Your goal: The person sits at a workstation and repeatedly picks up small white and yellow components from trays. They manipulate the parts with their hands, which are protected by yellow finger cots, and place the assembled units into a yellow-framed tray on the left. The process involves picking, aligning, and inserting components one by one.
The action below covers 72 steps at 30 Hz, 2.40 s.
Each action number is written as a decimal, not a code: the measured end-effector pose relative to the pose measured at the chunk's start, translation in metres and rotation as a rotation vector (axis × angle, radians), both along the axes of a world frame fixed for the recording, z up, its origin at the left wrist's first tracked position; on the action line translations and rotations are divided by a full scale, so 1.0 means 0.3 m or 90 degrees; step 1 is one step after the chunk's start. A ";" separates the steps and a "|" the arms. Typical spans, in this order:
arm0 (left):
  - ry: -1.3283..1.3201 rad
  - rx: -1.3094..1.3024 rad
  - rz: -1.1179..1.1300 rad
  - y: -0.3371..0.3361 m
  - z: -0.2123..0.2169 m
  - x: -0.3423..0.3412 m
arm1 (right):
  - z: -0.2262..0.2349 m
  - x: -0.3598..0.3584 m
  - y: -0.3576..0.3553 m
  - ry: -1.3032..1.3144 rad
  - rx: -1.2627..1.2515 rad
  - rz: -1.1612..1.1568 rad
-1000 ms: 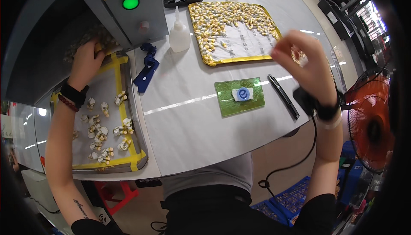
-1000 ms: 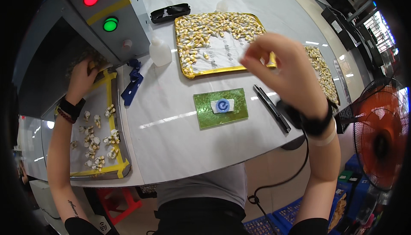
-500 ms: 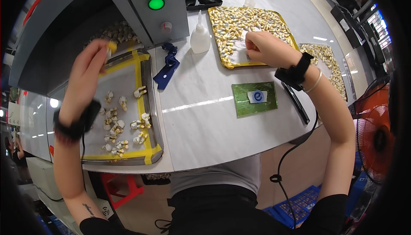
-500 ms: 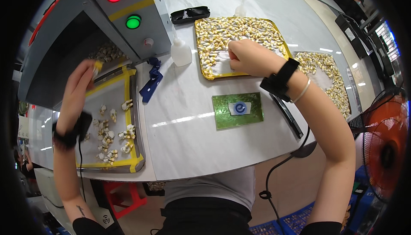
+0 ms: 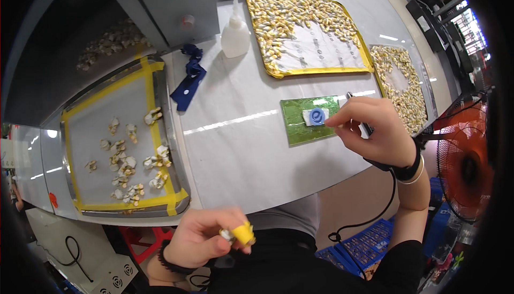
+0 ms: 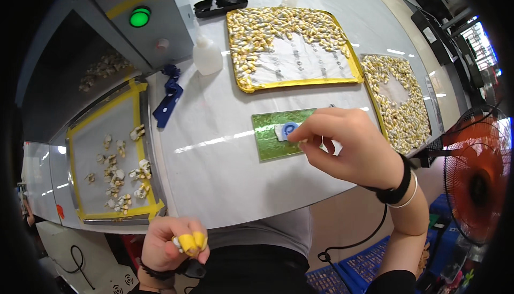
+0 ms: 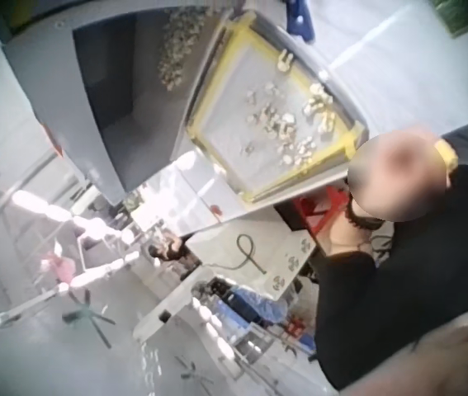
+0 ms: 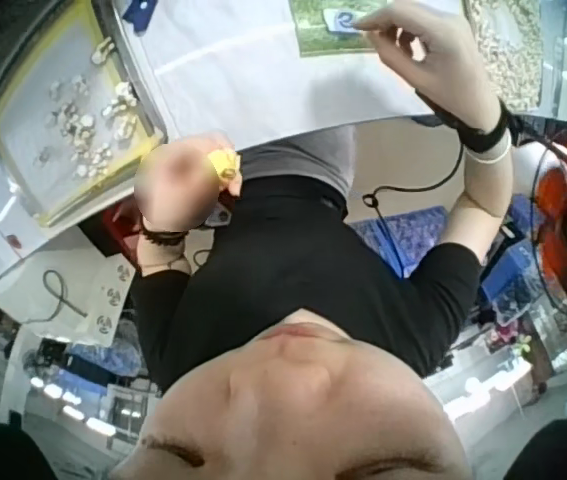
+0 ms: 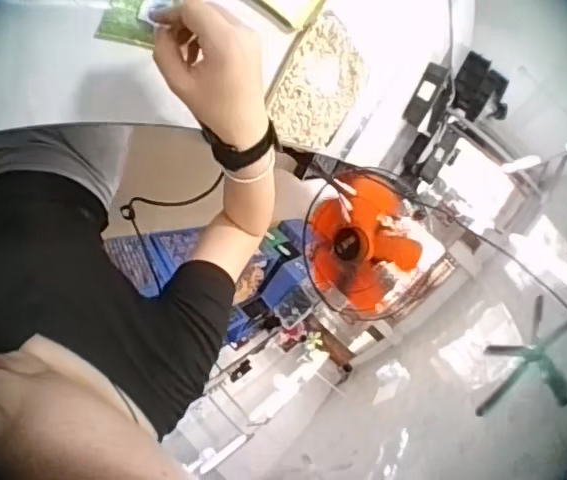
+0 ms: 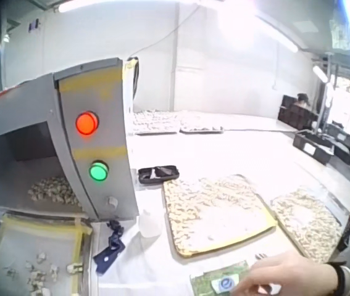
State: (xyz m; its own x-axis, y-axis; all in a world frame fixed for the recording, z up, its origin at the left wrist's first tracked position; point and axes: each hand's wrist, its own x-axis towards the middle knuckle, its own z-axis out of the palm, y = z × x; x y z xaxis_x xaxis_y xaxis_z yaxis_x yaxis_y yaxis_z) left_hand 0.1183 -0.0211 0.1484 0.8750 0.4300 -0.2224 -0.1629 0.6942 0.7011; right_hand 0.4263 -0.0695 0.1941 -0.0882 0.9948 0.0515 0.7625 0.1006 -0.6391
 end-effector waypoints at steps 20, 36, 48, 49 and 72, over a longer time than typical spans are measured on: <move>-0.144 -0.183 0.098 -0.046 -0.111 0.169 | -0.130 -0.017 0.020 -0.269 0.138 0.013; -0.218 -0.252 0.090 -0.034 -0.126 0.196 | -0.040 -0.191 -0.057 0.472 0.029 -0.008; 0.021 -0.100 0.062 -0.049 -0.065 0.209 | -0.051 -0.167 -0.061 0.410 0.080 0.004; -0.006 -0.144 0.015 -0.048 -0.070 0.208 | -0.040 -0.161 -0.052 0.306 0.136 0.041; -0.161 -0.416 -0.238 -0.038 -0.082 0.205 | -0.030 -0.171 -0.011 0.209 0.267 0.214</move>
State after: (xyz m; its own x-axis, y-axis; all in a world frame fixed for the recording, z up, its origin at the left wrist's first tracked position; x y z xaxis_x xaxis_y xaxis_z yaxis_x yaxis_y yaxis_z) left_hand 0.1799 -0.0324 0.1238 0.9934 -0.0515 -0.1028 0.0624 0.9924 0.1058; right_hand 0.3748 -0.0728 0.1851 -0.3054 0.8045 0.5094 0.4161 0.5940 -0.6885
